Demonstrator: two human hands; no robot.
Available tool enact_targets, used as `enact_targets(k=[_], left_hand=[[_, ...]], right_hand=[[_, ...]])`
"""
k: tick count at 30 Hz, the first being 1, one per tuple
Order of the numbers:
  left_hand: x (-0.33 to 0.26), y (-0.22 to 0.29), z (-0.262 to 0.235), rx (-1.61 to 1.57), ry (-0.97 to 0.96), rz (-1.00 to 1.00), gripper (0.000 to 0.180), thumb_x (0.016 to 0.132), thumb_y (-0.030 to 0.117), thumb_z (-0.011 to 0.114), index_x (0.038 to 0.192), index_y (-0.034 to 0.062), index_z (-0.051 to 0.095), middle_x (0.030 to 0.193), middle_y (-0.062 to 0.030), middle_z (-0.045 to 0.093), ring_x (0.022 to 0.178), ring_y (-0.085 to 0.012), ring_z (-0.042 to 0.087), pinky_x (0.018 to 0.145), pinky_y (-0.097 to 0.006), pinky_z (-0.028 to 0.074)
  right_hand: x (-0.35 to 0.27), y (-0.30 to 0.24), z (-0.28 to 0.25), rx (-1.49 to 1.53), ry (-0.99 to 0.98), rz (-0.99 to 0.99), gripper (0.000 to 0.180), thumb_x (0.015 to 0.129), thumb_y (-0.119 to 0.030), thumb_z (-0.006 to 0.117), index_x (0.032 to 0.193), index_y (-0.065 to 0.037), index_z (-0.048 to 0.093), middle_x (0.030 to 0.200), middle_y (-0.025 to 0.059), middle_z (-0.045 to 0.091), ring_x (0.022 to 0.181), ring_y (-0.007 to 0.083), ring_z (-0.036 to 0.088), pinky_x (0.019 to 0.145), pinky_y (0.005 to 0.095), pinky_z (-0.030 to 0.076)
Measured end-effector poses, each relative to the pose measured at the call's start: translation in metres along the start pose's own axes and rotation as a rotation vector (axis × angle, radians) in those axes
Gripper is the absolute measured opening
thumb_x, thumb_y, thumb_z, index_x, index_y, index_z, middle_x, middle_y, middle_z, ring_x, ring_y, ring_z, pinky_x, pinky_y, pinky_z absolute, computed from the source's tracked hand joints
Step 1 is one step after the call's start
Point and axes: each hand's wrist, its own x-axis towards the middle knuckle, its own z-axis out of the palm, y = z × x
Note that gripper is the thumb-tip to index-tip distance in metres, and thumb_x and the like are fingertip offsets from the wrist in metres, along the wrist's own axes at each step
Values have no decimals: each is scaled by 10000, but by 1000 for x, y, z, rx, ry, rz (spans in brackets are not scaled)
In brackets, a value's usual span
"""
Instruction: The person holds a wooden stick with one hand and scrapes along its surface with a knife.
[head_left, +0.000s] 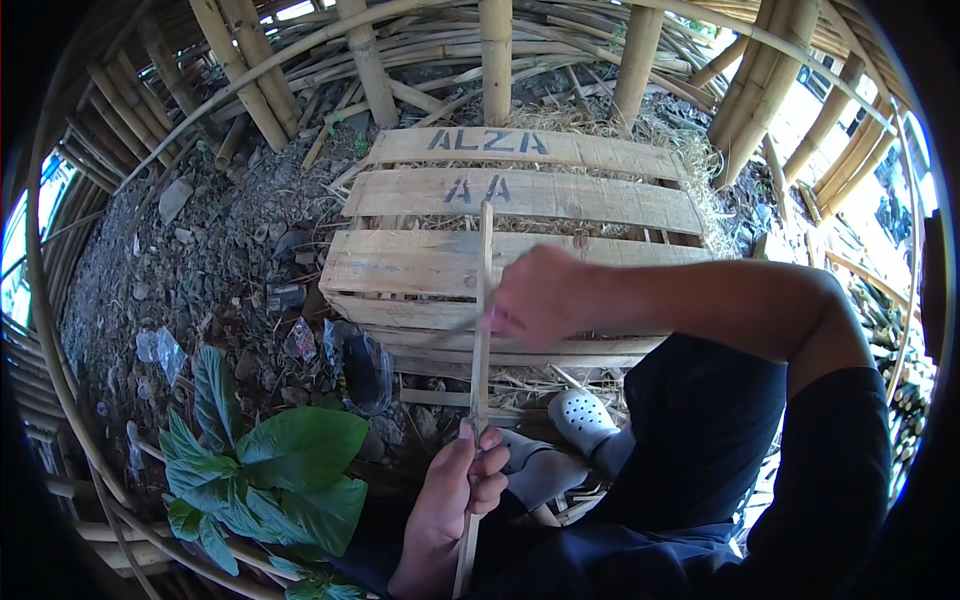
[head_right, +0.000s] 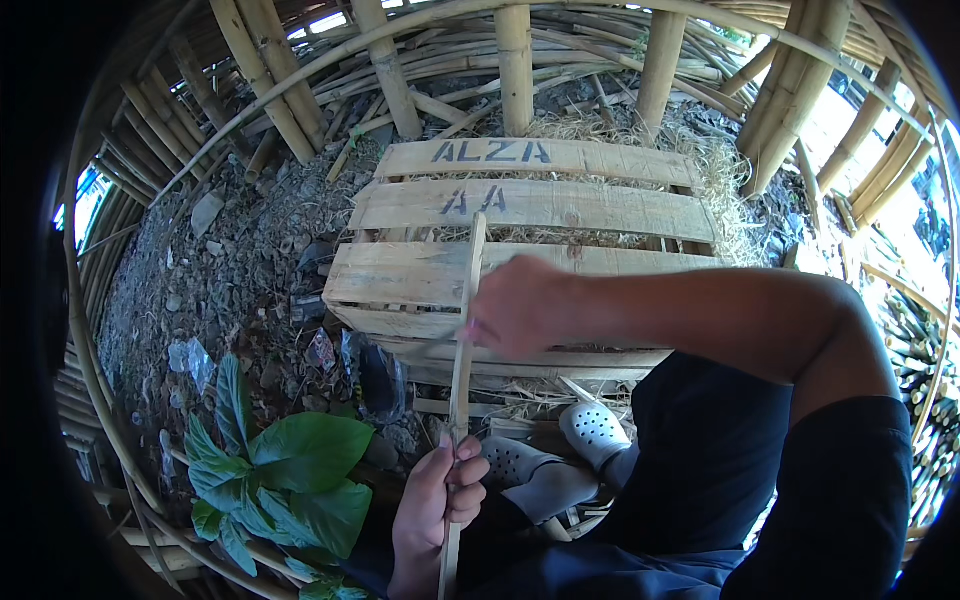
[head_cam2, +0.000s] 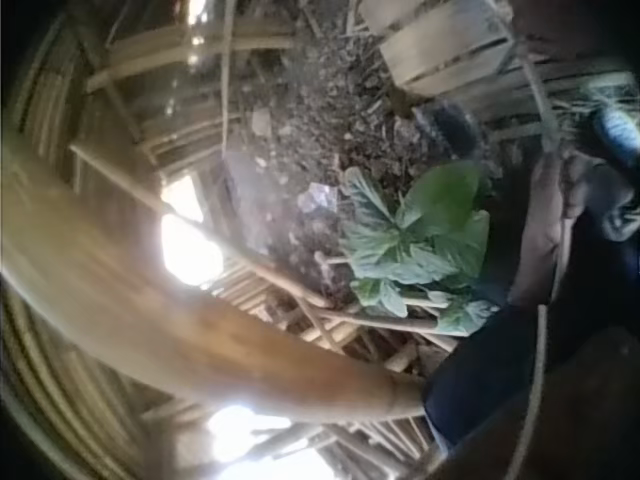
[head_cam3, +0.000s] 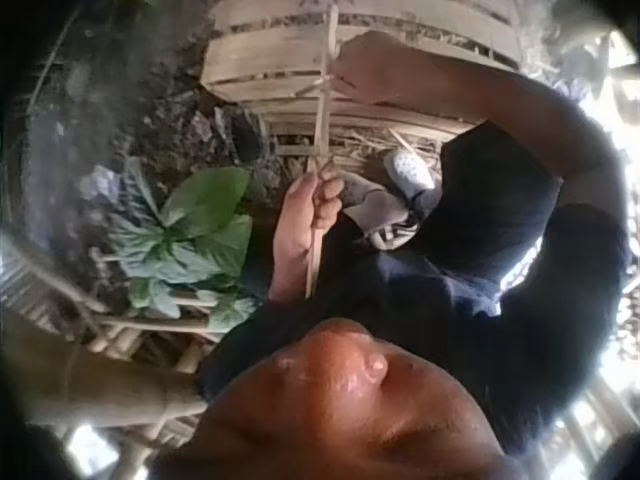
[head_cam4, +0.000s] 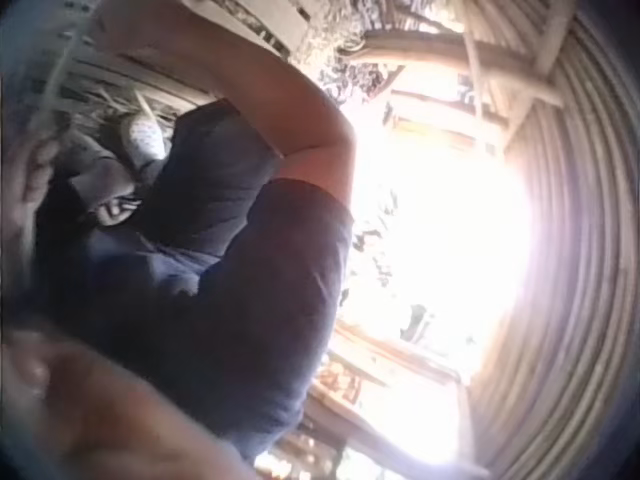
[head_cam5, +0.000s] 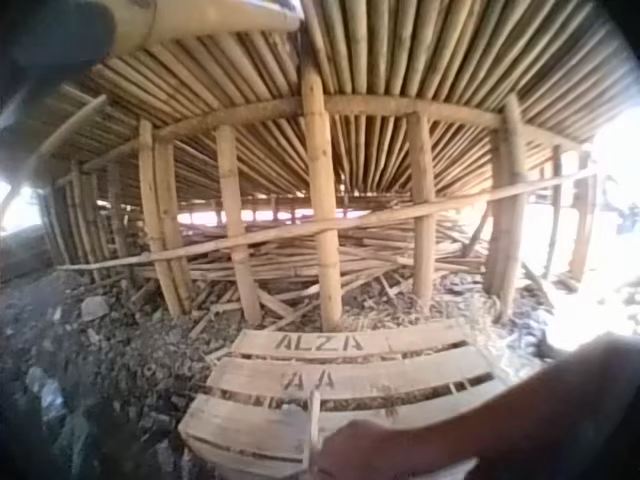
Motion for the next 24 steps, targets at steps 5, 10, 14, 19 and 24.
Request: enact_targets(k=[5, 10, 14, 19, 24], left_hand=[[-8, 8, -6, 32, 29, 18, 288, 996, 439, 411, 885, 174, 400, 655, 86, 251, 453, -8, 176, 371, -189, 118], [-5, 6, -7, -4, 11, 19, 271, 996, 423, 419, 888, 175, 402, 655, 86, 251, 452, -7, 176, 368, -184, 118], [-7, 5, -7, -5, 25, 15, 263, 994, 418, 429, 891, 177, 404, 655, 83, 251, 449, -9, 173, 363, -181, 117], [-5, 6, -10, -17, 6, 9, 264, 993, 418, 432, 892, 176, 402, 655, 83, 247, 447, -9, 173, 360, -183, 115], [-7, 4, -7, -30, -4, -13, 279, 992, 432, 427, 891, 173, 400, 654, 83, 246, 445, -9, 172, 360, -183, 112]], right_hand=[[8, -11, 12, 33, 91, 106, 519, 965, -409, 368, 679, -71, 639, 587, 129, 606, 588, 343, 627, 579, 445, 525], [9, 5, 7, 5, 60, 97, 531, 965, -413, 365, 661, -72, 633, 582, 135, 601, 581, 337, 626, 566, 448, 525], [6, -15, 6, 0, 36, 84, 533, 965, -412, 364, 654, -69, 627, 581, 141, 598, 580, 328, 631, 575, 448, 530], [11, 13, -1, -20, 72, 194, 545, 973, -411, 345, 647, -71, 620, 603, 139, 613, 598, 344, 638, 589, 458, 529], [7, -2, 3, 44, 1, 116, 542, 972, -412, 349, 661, -70, 632, 577, 143, 600, 587, 347, 630, 586, 469, 526]])
